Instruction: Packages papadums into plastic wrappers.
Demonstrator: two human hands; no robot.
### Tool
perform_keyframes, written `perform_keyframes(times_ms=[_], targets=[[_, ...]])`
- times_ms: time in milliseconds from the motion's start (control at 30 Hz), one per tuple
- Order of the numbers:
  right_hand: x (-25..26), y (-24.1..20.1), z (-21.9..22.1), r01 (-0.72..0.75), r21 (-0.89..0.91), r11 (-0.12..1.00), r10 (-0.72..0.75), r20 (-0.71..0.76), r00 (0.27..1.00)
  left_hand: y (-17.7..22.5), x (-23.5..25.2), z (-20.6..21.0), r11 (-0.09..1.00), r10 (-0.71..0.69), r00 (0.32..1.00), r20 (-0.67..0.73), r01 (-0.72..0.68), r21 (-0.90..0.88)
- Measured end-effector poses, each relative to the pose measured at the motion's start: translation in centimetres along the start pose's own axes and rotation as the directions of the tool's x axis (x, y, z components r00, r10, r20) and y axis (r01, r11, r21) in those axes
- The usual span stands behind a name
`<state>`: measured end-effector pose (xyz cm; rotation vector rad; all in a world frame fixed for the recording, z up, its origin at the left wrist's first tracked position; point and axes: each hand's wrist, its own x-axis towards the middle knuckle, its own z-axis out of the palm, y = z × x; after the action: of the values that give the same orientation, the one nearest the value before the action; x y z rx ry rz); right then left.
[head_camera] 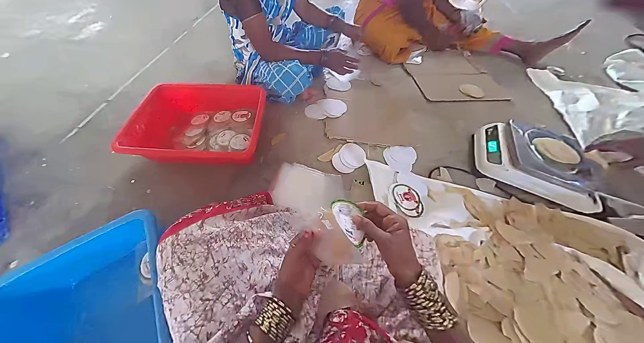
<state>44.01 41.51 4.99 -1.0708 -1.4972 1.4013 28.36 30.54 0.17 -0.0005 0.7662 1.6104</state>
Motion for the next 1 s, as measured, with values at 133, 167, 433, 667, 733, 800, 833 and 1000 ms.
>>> perform_keyframes(times_ms=[133,167,433,667,733,800,833,1000], targets=[[-1.8,-0.3,0.2,0.118,-0.052,0.992,-0.124,-0.119,0.985,-0.4,-2.1,-0.5,0.997,0.019,0.998,0.062,-0.015,-0.069],[-2.1,-0.6,0.0,0.134,-0.045,0.990,-0.139,-0.140,0.980,-0.4,-2.4,-0.5,0.997,0.032,0.997,0.070,-0.027,-0.077],[-5.7,0.5,1.0,0.151,-0.343,0.927,-0.159,0.003,0.987,-1.0,-4.6,0.9,0.998,-0.008,0.995,0.102,0.015,-0.065],[-7.8,-0.5,0.2,-0.047,-0.122,0.991,0.045,-0.018,0.999,-2.2,-6.4,2.6,0.980,0.044,0.993,0.107,-0.064,0.190],[-8.6,-1.3,-1.0,0.053,-0.147,0.988,-0.067,-0.094,0.993,-2.4,-7.2,3.1,0.938,0.119,0.981,0.152,-0.162,0.307],[-9.7,-2.2,-2.6,0.141,-0.272,0.952,-0.192,-0.174,0.966,-2.4,-7.5,3.3,0.911,0.197,0.955,0.224,-0.263,0.318],[-10.3,-2.4,-3.7,0.144,-0.343,0.928,-0.226,-0.210,0.951,-2.2,-7.6,3.3,0.899,0.232,0.937,0.261,-0.309,0.310],[-11.7,0.1,-8.7,0.053,-0.778,0.626,-0.240,-0.127,0.962,-1.6,-8.7,2.7,0.805,0.283,0.838,0.467,-0.472,0.359]])
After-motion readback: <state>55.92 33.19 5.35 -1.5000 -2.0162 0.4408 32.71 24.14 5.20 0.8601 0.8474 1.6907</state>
